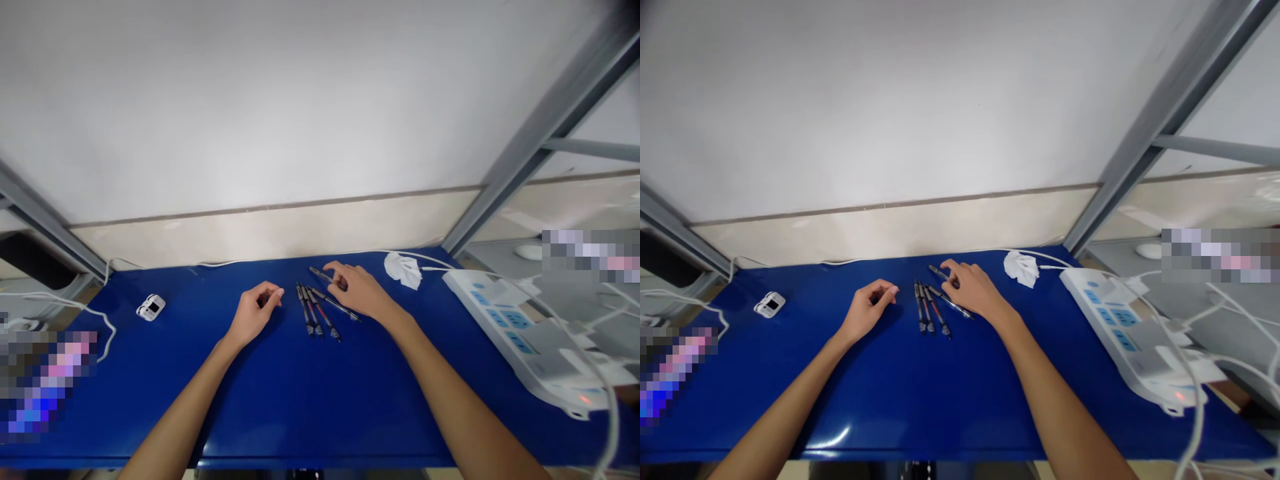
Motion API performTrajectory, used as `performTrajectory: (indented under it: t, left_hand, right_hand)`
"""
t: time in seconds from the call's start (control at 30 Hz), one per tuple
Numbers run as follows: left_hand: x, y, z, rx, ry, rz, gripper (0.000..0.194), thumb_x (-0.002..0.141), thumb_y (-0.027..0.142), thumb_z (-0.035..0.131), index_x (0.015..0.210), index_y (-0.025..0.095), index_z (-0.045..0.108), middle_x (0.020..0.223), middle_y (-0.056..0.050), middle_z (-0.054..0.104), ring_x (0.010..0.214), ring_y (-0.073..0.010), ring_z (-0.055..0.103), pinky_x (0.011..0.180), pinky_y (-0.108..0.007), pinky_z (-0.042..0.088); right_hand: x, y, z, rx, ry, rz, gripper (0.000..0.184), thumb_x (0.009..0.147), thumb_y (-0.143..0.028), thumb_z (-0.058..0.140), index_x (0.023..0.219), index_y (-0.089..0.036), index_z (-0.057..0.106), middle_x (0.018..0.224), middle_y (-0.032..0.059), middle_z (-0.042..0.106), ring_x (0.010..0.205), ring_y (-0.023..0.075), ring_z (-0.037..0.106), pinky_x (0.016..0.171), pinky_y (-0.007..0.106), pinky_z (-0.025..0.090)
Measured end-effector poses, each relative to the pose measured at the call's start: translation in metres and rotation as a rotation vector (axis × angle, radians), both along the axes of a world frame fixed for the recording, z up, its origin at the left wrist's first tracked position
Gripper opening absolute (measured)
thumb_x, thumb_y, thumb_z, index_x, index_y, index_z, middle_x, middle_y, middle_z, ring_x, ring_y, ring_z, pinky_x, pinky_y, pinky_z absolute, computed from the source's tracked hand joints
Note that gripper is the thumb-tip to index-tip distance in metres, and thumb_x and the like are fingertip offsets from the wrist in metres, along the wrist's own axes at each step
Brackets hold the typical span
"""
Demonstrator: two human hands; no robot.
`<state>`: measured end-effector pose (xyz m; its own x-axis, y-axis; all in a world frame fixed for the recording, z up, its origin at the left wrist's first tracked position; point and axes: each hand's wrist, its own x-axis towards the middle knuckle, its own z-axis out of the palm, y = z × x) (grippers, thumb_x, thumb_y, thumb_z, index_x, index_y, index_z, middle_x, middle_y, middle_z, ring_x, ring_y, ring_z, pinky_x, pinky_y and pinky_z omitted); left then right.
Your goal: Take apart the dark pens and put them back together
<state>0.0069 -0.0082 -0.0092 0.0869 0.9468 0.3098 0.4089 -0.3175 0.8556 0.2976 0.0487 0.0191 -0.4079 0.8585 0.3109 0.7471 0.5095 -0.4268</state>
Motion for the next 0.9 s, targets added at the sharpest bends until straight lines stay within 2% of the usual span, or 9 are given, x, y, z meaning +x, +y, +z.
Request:
performTrajectory:
  t: [0.1, 0.17, 0.27, 0.37, 0.43, 0.5, 0.63, 0.8, 0.9]
  left_hand:
    - [0.000, 0.000, -0.001, -0.002, -0.010, -0.006, 0.035, 0.099, 0.054, 0.062, 0.092, 0.022, 0.073, 0.078, -0.001, 0.072, 0.064, -0.0145, 0.058, 0.063, -0.028, 0.043]
    - [0.000, 0.001, -0.001, -0.008, -0.015, -0.006, 0.035, 0.099, 0.054, 0.062, 0.092, 0.022, 0.074, 0.078, -0.001, 0.072, 0.064, -0.0144, 0.058, 0.063, -0.028, 0.043]
    - [0.000, 0.002, -0.001, -0.012, -0.016, -0.003, 0.034, 0.099, 0.054, 0.063, 0.094, 0.022, 0.074, 0.078, -0.001, 0.073, 0.063, -0.0142, 0.057, 0.063, -0.029, 0.043]
    - [0.000, 0.002, -0.002, -0.011, -0.015, -0.003, 0.036, 0.099, 0.055, 0.062, 0.095, 0.022, 0.074, 0.078, -0.001, 0.073, 0.062, -0.0139, 0.057, 0.063, -0.028, 0.043]
    - [-0.001, 0.002, -0.001, -0.013, -0.009, -0.007, 0.037, 0.099, 0.055, 0.062, 0.095, 0.021, 0.074, 0.079, -0.001, 0.073, 0.063, -0.0138, 0.057, 0.063, -0.028, 0.043]
    - [-0.001, 0.001, -0.001, -0.014, -0.001, -0.011, 0.037, 0.100, 0.056, 0.061, 0.094, 0.021, 0.073, 0.079, 0.000, 0.072, 0.064, -0.0136, 0.057, 0.064, -0.027, 0.043]
    - [-0.001, 0.000, 0.000, -0.021, 0.008, -0.009, 0.037, 0.100, 0.055, 0.061, 0.092, 0.021, 0.072, 0.079, 0.000, 0.072, 0.065, -0.0132, 0.056, 0.066, -0.027, 0.042]
    - [0.000, -0.001, 0.001, -0.026, 0.010, -0.011, 0.037, 0.100, 0.055, 0.061, 0.091, 0.021, 0.072, 0.078, 0.001, 0.071, 0.063, -0.0128, 0.055, 0.065, -0.027, 0.042]
    - [0.001, -0.001, 0.002, -0.022, 0.010, -0.010, 0.036, 0.101, 0.054, 0.061, 0.091, 0.021, 0.071, 0.078, 0.001, 0.071, 0.063, -0.0125, 0.055, 0.065, -0.027, 0.042]
  right_hand:
    - [0.018, 0.000, 0.010, -0.104, 0.002, -0.012, 0.041, 0.083, -0.025, 0.067, 0.124, -0.029, 0.066, 0.072, -0.0024, 0.070, 0.065, 0.0211, 0.061, 0.067, 0.034, 0.039]
    - [0.024, 0.000, 0.013, -0.184, -0.023, -0.009, 0.030, 0.080, -0.026, 0.068, 0.110, -0.028, 0.071, 0.061, -0.0036, 0.065, 0.059, 0.0201, 0.058, 0.062, 0.033, 0.037]
    - [0.028, 0.002, 0.012, -0.229, -0.055, -0.011, 0.009, 0.085, -0.031, 0.065, 0.083, -0.027, 0.072, 0.052, -0.0022, 0.058, 0.053, 0.0189, 0.054, 0.058, 0.033, 0.034]
    - [0.035, 0.009, 0.009, -0.160, -0.101, -0.158, 0.022, 0.091, -0.042, 0.063, 0.077, -0.026, 0.066, 0.056, 0.0004, 0.060, 0.054, 0.0195, 0.055, 0.057, 0.033, 0.030]
    - [0.042, 0.014, 0.005, -0.146, -0.155, -0.294, 0.032, 0.089, -0.057, 0.067, 0.082, -0.025, 0.062, 0.065, 0.0025, 0.065, 0.058, 0.0211, 0.058, 0.057, 0.033, 0.030]
    - [0.048, 0.017, 0.001, -0.183, -0.207, -0.338, 0.041, 0.086, -0.064, 0.070, 0.087, -0.024, 0.060, 0.074, 0.0048, 0.069, 0.064, 0.0227, 0.061, 0.058, 0.032, 0.032]
    - [0.049, 0.018, -0.002, -0.219, -0.210, -0.233, 0.032, 0.096, -0.054, 0.060, 0.086, -0.024, 0.057, 0.082, 0.0052, 0.070, 0.071, 0.0221, 0.063, 0.061, 0.032, 0.036]
    - [0.033, 0.006, 0.009, 0.016, 0.072, -0.066, 0.025, 0.108, -0.047, 0.045, 0.100, -0.024, 0.054, 0.095, 0.0065, 0.070, 0.082, 0.0228, 0.065, 0.075, 0.033, 0.046]
    - [0.023, -0.002, 0.017, 0.028, 0.196, -0.021, 0.023, 0.111, -0.046, 0.041, 0.112, -0.026, 0.052, 0.100, 0.0066, 0.071, 0.086, 0.0236, 0.068, 0.079, 0.034, 0.049]
